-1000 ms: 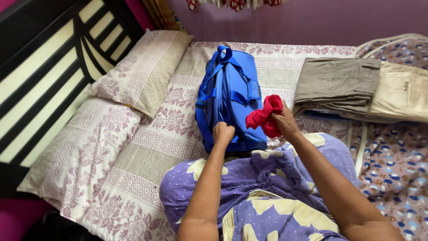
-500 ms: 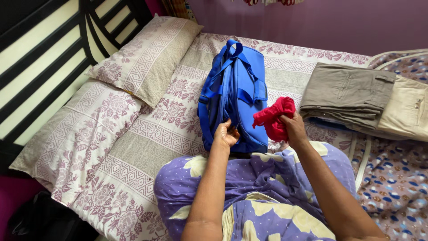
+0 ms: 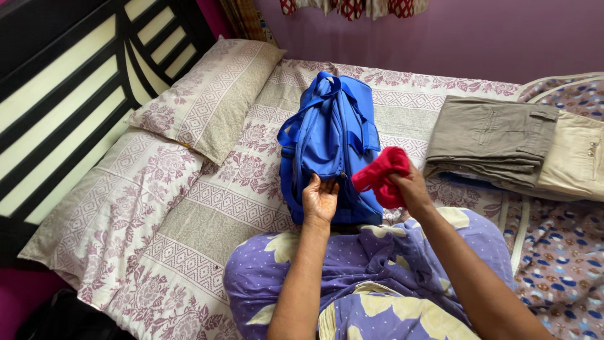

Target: The person cleans a blue bag with a red cloth and kemudian folds a pair of pants on a bed.

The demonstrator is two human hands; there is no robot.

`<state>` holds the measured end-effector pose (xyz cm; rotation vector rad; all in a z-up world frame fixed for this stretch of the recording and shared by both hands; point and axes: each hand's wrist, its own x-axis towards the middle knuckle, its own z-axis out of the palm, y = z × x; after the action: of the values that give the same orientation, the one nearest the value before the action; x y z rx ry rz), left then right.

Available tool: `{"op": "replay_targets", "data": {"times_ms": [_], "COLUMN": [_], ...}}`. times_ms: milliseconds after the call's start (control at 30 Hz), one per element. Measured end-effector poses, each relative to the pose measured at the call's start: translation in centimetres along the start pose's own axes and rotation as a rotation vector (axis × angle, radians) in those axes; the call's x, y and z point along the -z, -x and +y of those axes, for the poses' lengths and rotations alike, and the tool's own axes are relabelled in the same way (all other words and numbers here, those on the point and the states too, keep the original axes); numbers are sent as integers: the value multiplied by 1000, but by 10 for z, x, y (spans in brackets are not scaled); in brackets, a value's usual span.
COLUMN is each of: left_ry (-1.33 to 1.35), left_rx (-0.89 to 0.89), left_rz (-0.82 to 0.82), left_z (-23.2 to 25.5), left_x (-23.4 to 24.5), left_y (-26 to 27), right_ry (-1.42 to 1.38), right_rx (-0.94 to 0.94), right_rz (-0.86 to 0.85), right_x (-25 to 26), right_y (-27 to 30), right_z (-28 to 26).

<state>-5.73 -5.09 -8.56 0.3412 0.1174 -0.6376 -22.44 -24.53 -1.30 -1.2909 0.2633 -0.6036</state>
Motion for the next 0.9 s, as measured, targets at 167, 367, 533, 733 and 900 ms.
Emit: {"op": "replay_targets", "data": {"times_ms": [167,367,533,733,900], "left_ry": [85,176,231,115,161], "left_rx": [9,81,162,145,-16], "left_rz": [-157,-428,-293,-206,-358], "left_z": [-2,6,6,-9,-10], "left_x": [-17,-51,-67,-33,-45], "left_y": [18,51,39,-17,0], "right_ry": [931,1296,1521,1458,1270], "right_rx": [-62,201,440,335,64], "right_rz": [-205,-183,-276,-200,-228], "right_x": [-51,-82,-95,-88,-77], "right_y": [17,30,29,8,8], "right_z": [-42,-53,-69,-74,-66]}}
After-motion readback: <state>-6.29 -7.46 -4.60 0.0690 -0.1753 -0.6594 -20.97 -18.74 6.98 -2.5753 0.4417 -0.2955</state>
